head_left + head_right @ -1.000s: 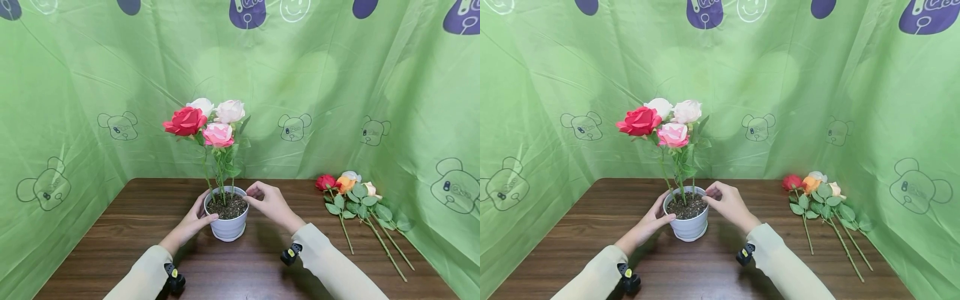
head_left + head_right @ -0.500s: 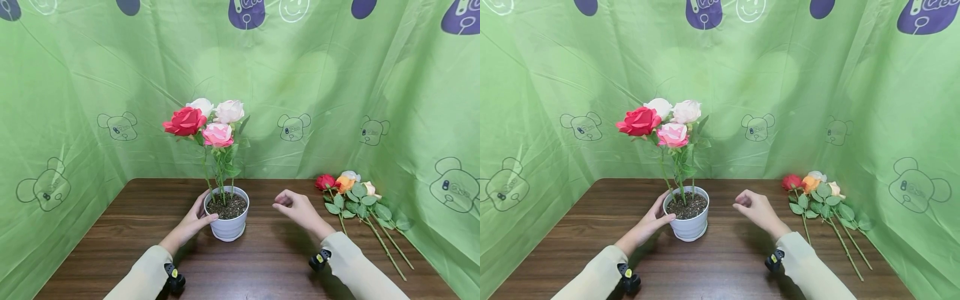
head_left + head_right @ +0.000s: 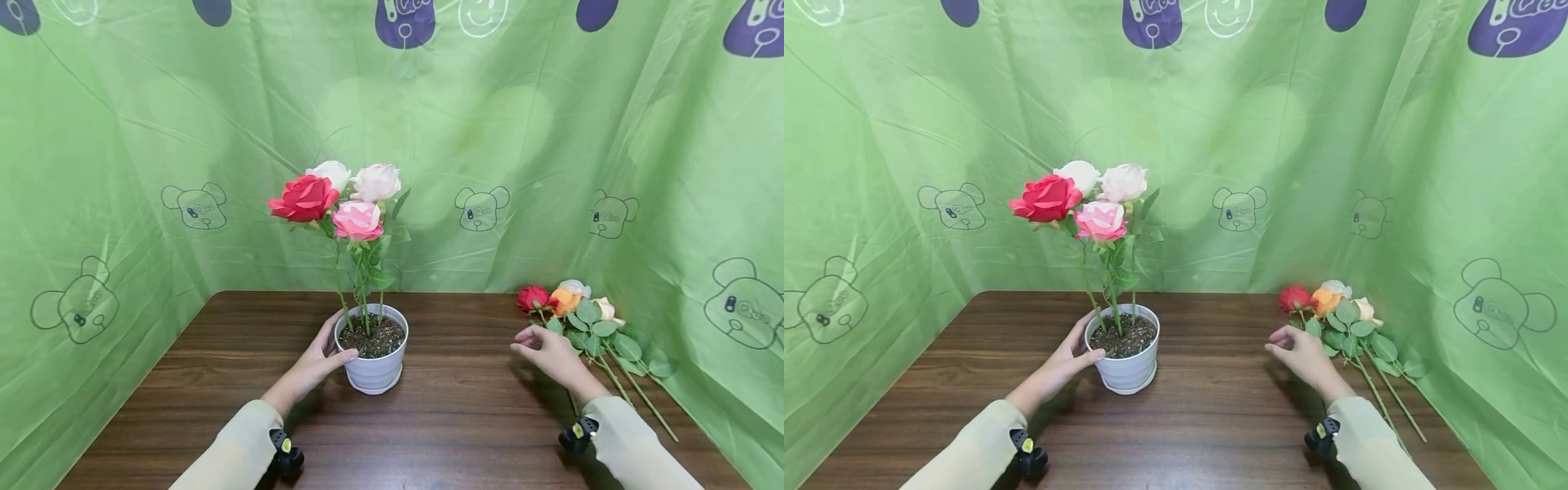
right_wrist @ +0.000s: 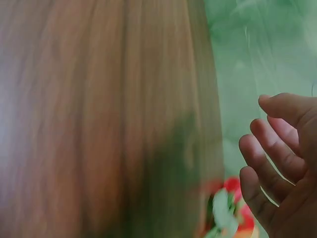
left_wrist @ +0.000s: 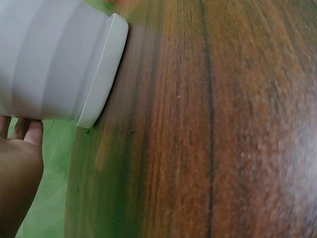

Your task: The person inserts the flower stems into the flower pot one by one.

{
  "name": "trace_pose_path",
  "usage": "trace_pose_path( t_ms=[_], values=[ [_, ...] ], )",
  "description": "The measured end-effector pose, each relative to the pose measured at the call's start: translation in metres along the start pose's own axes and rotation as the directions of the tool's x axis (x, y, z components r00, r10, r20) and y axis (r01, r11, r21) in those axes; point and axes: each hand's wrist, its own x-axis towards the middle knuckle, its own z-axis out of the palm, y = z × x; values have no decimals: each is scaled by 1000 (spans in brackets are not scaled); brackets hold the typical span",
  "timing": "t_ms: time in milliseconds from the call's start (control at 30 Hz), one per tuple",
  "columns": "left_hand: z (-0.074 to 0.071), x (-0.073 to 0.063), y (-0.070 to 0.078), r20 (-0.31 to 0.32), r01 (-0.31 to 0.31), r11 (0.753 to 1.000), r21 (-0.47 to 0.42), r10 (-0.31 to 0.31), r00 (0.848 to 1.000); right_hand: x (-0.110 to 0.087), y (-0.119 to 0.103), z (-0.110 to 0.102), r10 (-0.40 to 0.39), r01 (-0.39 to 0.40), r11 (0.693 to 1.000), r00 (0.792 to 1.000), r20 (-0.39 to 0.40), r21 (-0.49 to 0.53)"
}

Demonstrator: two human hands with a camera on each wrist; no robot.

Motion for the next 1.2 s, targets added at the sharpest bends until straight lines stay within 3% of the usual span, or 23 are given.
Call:
trace_pose_path(
  t_ms=[200, 367, 533, 633, 800, 1033, 1200],
  values=[
    [0, -1, 1, -1, -10, 1000, -4, 10, 1000, -15, 35, -15, 59, -61, 995, 998, -21, -76],
    [0, -1, 0, -1, -12, 1000, -6, 12, 1000, -25, 53, -27, 164, -160, 981, 986, 29, -111],
    [0, -2, 0, -3, -14, 1000, -8, 14, 1000, -26, 63, -34, 254, -240, 963, 961, 108, -126],
    [-1, -2, 0, -2, -16, 1000, -6, 16, 1000, -26, 66, -34, 291, -276, 953, 947, 134, -122],
    [-2, -1, 0, 1, -18, 1000, 8, 18, 1000, -25, 65, -32, 301, -286, 951, 943, 141, -120],
    [-1, 0, 0, -1, -6, 1000, 14, 6, 1000, -24, 61, -30, 371, -376, 927, 912, 175, -7],
    [0, 0, 1, 0, 4, 1000, 7, -4, 1000, -24, 60, -31, 363, -370, 929, 914, 183, 3]
  ],
)
